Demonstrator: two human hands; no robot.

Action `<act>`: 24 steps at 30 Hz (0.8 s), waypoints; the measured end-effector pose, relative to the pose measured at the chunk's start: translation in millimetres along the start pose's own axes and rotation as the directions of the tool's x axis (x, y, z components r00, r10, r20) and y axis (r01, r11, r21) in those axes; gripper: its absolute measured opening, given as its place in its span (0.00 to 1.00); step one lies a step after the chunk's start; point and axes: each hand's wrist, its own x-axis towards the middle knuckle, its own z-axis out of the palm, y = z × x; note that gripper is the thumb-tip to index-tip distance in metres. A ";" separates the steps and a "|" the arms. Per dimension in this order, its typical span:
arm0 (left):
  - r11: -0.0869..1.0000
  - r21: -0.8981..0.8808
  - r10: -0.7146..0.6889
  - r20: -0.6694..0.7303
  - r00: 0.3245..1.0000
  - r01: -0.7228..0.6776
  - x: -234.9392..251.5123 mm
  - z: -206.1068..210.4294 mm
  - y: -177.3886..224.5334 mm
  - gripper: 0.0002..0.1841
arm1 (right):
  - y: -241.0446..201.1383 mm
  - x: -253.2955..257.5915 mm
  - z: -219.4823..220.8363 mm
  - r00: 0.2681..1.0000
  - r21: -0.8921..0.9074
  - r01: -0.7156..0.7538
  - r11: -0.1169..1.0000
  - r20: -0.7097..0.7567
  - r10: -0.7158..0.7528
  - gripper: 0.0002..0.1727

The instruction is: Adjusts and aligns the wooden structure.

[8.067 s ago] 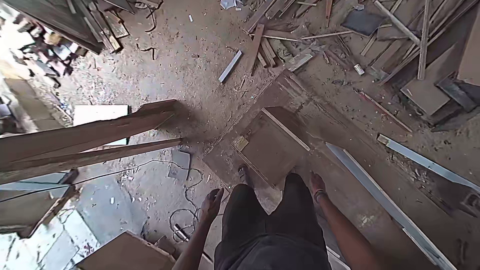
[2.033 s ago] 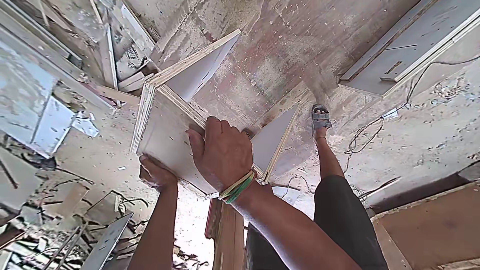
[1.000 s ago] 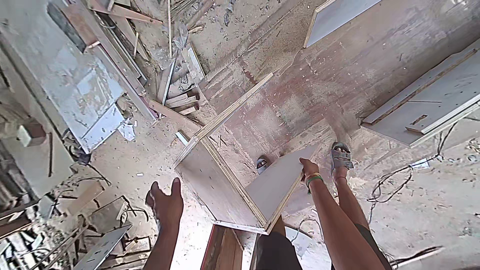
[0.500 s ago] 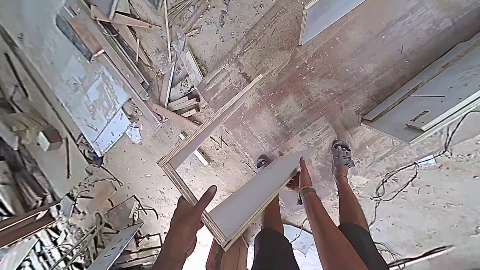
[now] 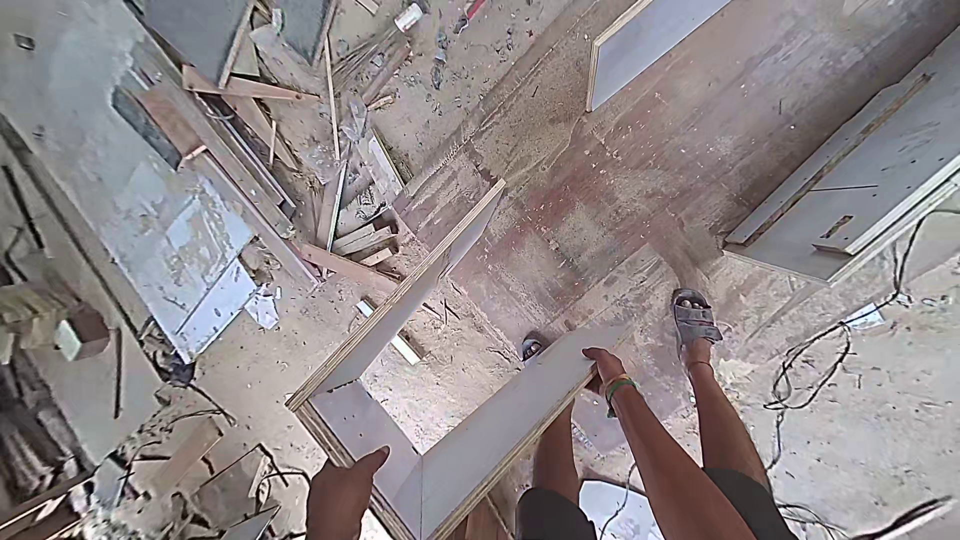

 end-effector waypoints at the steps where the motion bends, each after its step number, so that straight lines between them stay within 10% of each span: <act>1: 1.000 0.001 0.023 0.004 1.000 -0.023 3.4 -1.1 -1.2 0.27 | -3.5 -7.1 0.1 1.000 -0.005 0.024 1.000 -0.015 -0.024 0.25; 9: 0.907 -0.420 0.095 0.132 0.987 -0.031 16.2 38.9 11.0 0.24 | -76.7 -141.2 -51.2 0.851 0.035 0.475 0.879 -0.274 -0.448 0.22; 20: 0.482 -0.772 0.322 0.595 0.736 0.414 54.6 345.7 136.5 0.29 | -118.5 -236.0 -78.2 -0.022 -0.135 0.990 0.049 -0.477 -0.878 0.11; 24: 0.481 -0.686 0.287 0.711 0.641 0.546 54.8 405.9 157.6 0.20 | -115.8 -204.6 -80.5 -0.156 -0.204 0.977 -0.058 -0.506 -0.848 0.13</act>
